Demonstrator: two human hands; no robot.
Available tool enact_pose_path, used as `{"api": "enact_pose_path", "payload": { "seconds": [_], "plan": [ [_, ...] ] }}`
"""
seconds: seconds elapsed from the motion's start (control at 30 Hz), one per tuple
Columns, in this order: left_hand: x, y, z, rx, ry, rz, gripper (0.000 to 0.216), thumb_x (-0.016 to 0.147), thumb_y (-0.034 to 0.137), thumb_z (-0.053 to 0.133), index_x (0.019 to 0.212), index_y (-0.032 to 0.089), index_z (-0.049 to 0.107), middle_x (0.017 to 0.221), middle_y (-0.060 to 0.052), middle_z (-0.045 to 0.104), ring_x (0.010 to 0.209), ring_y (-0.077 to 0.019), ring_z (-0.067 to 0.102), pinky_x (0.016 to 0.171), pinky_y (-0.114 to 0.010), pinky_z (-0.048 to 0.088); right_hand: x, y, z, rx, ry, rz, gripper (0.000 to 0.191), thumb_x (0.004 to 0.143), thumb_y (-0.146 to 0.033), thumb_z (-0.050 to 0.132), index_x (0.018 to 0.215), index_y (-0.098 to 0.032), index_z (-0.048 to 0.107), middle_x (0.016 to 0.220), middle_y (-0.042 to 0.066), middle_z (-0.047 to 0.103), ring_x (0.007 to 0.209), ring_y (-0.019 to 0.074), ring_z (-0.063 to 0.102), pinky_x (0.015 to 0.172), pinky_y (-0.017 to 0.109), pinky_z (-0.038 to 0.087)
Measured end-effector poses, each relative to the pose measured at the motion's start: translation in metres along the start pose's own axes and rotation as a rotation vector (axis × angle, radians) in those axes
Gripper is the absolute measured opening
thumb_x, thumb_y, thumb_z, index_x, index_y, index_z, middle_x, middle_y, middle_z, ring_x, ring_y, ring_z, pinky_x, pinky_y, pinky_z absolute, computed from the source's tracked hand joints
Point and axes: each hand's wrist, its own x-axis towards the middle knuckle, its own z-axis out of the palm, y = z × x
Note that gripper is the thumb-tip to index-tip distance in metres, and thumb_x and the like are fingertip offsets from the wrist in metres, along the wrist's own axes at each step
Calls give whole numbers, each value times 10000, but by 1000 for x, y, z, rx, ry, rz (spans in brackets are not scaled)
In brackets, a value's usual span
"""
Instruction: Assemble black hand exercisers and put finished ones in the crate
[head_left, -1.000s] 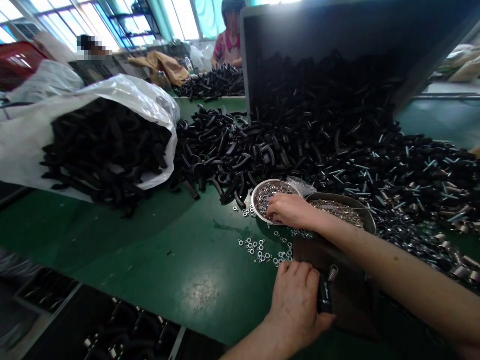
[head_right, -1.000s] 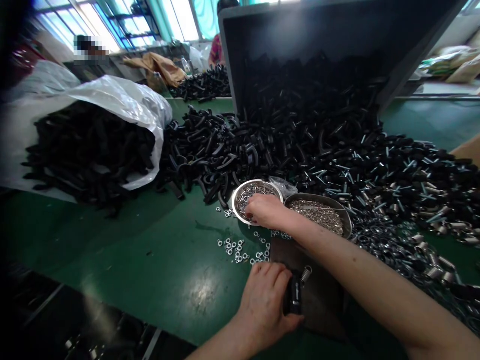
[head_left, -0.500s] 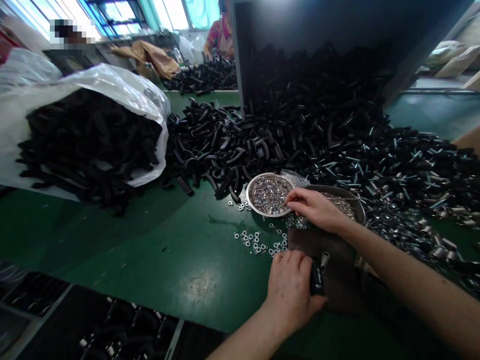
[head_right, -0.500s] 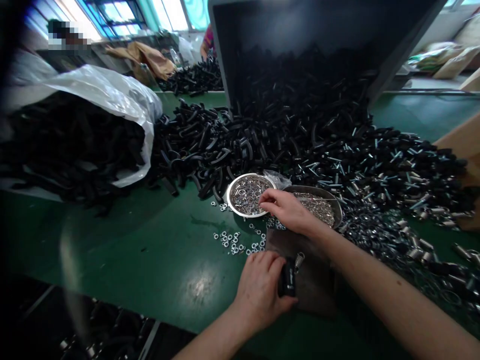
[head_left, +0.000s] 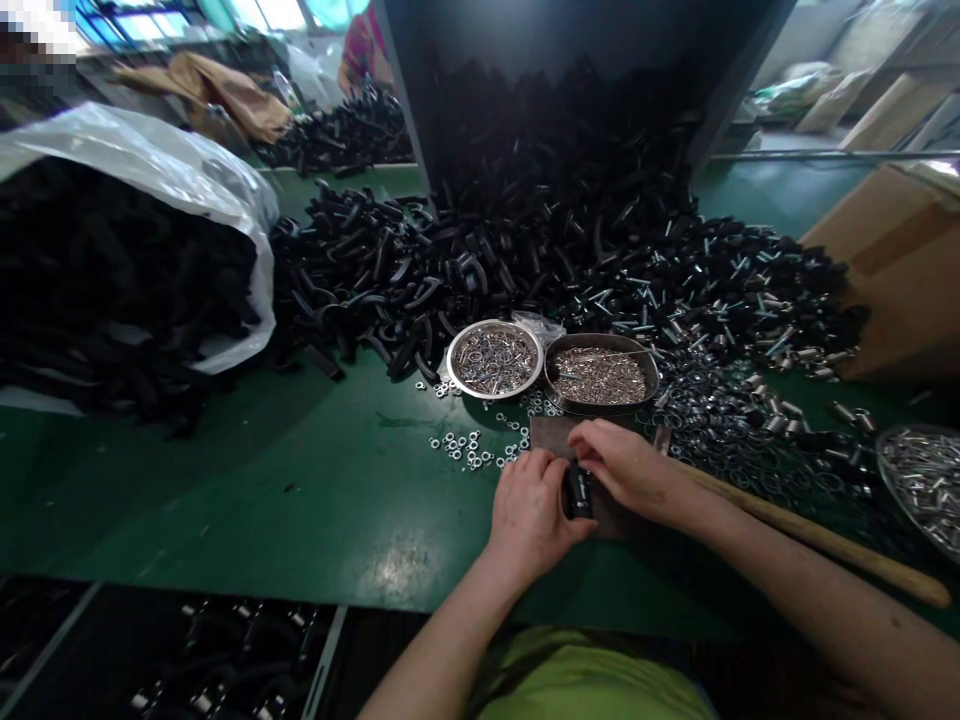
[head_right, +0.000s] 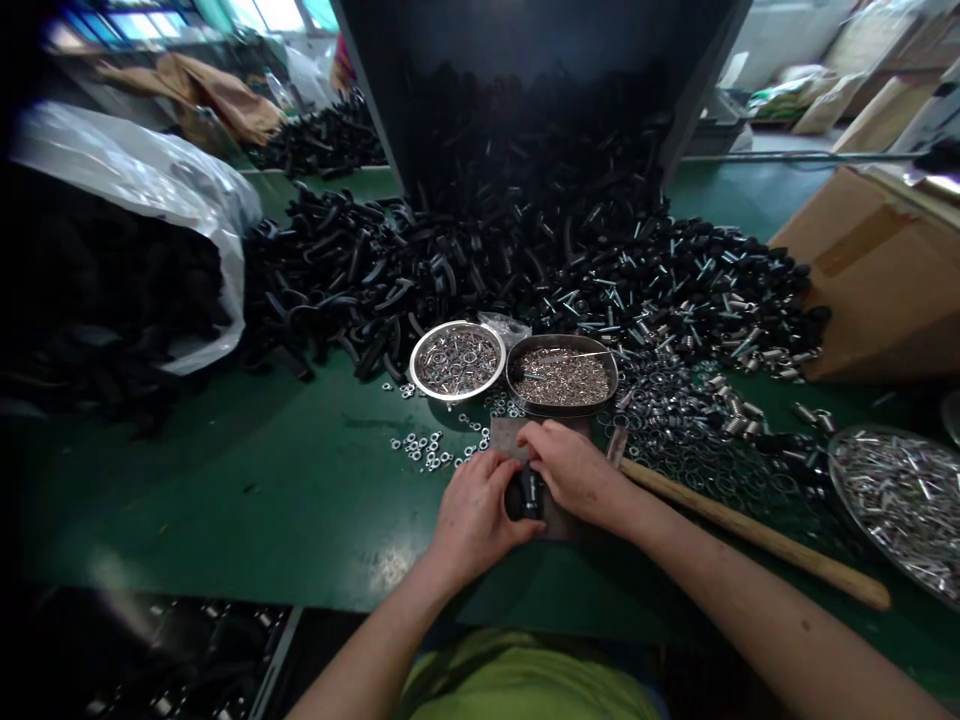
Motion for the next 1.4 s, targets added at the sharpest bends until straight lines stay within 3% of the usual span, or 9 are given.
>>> {"api": "enact_pose_path", "payload": {
  "seconds": [0.2, 0.3, 0.47, 0.63, 0.77, 0.9, 1.1, 1.33, 1.4],
  "plan": [
    [1, 1, 2, 25, 0, 0, 532, 550, 428, 787, 980, 195, 577, 988, -49, 556, 936, -242, 508, 823, -394, 411, -12, -9, 9, -326, -51, -190, 142, 836, -103, 452, 881, -138, 582, 784, 83, 585, 776, 206, 531, 682, 322, 441],
    [1, 1, 2, 36, -2, 7, 504, 555, 414, 788, 958, 193, 580, 975, -46, 557, 923, -236, 510, 816, -385, 414, -17, -10, 14, -348, -28, -221, 163, 854, -137, 464, 912, -131, 616, 788, 90, 617, 804, 218, 548, 695, 329, 448],
    [1, 0, 1, 13, -5, 18, 626, 543, 435, 796, 1066, 184, 561, 1017, -56, 557, 965, -246, 509, 844, -395, 412, 0, 11, -17, -136, -5, -76, 234, 845, -167, 519, 1056, -179, 619, 988, 58, 670, 908, 165, 602, 817, 284, 457],
    [1, -1, 1, -6, -4, 7, 614, 540, 453, 796, 1043, 187, 565, 1022, -64, 566, 984, -258, 513, 860, -408, 410, 37, 55, -58, -513, 93, 265, 224, 860, -189, 481, 946, -152, 684, 1013, 102, 679, 980, 221, 595, 847, 323, 438],
    [1, 0, -1, -91, 0, 0, 660, 537, 409, 806, 1100, 199, 532, 1056, -66, 590, 995, -263, 520, 871, -422, 411, 58, 72, -62, -598, 10, 314, 181, 765, -147, 572, 888, -122, 703, 957, 157, 684, 952, 260, 610, 781, 324, 444],
    [3, -2, -5, -280, 23, -49, 835, 524, 359, 821, 1264, 244, 451, 1095, -62, 607, 1013, -261, 536, 898, -431, 412, 65, 76, -57, -627, -25, 351, 163, 766, -173, 567, 833, -127, 708, 904, 159, 691, 870, 245, 635, 714, 304, 445],
    [5, -8, -15, -807, 18, -283, 605, 573, 395, 795, 1126, 219, 624, 1061, -69, 645, 995, -247, 579, 915, -372, 422, 62, 84, -57, -579, 3, 339, 190, 807, -239, 528, 808, -144, 692, 873, 130, 692, 821, 234, 638, 681, 299, 434],
    [0, -13, -18, -1331, 51, -452, 551, 624, 326, 771, 1136, 184, 623, 977, -63, 635, 895, -201, 589, 787, -323, 499, 53, 77, -62, -451, 193, 346, 269, 845, -237, 414, 945, -144, 646, 885, 119, 698, 806, 223, 633, 719, 326, 437],
    [-2, -12, -18, -1456, 58, -493, 523, 636, 336, 758, 1116, 175, 629, 1008, -72, 629, 861, -193, 595, 716, -307, 530, 45, 68, -64, -254, 276, 348, 242, 829, -220, 426, 943, -146, 626, 858, 97, 702, 736, 185, 630, 687, 307, 457]
  ]
}}
